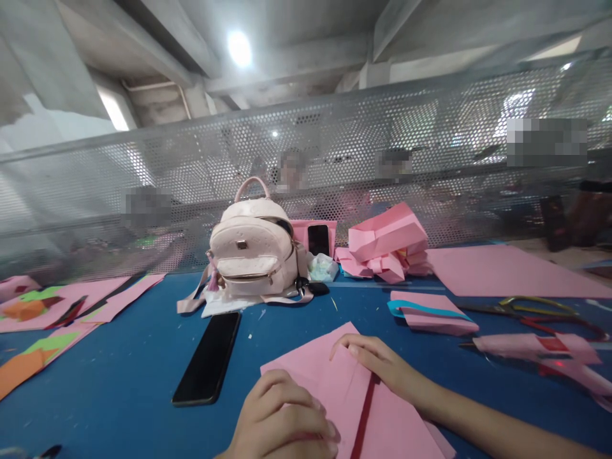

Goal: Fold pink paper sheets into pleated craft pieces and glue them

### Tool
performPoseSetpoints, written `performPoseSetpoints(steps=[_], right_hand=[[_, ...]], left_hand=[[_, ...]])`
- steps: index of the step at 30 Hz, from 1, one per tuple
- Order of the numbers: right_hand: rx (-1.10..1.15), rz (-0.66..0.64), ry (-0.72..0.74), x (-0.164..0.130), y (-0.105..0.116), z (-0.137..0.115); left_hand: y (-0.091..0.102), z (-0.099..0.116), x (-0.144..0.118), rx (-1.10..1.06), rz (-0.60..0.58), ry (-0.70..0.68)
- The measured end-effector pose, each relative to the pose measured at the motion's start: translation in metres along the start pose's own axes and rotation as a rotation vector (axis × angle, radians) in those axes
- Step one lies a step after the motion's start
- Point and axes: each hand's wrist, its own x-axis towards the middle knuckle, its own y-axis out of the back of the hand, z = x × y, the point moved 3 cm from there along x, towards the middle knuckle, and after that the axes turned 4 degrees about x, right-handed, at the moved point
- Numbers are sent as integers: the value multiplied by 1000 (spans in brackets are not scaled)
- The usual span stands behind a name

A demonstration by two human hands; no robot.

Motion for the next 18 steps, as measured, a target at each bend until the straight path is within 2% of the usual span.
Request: performPoseSetpoints(steps=[3,8,13,18], right_hand=[[-17,4,5,0,0,0],[-54,4,17,1,1,2],[-76,31,9,2,2,1],[-97,55,3,3,3,1]], left_hand=[[-1,0,-1,-7,-42,-27],[-1,4,0,21,1,37],[-3,2,3,36,-152,-5],[-6,-3,4,72,-159,-1]])
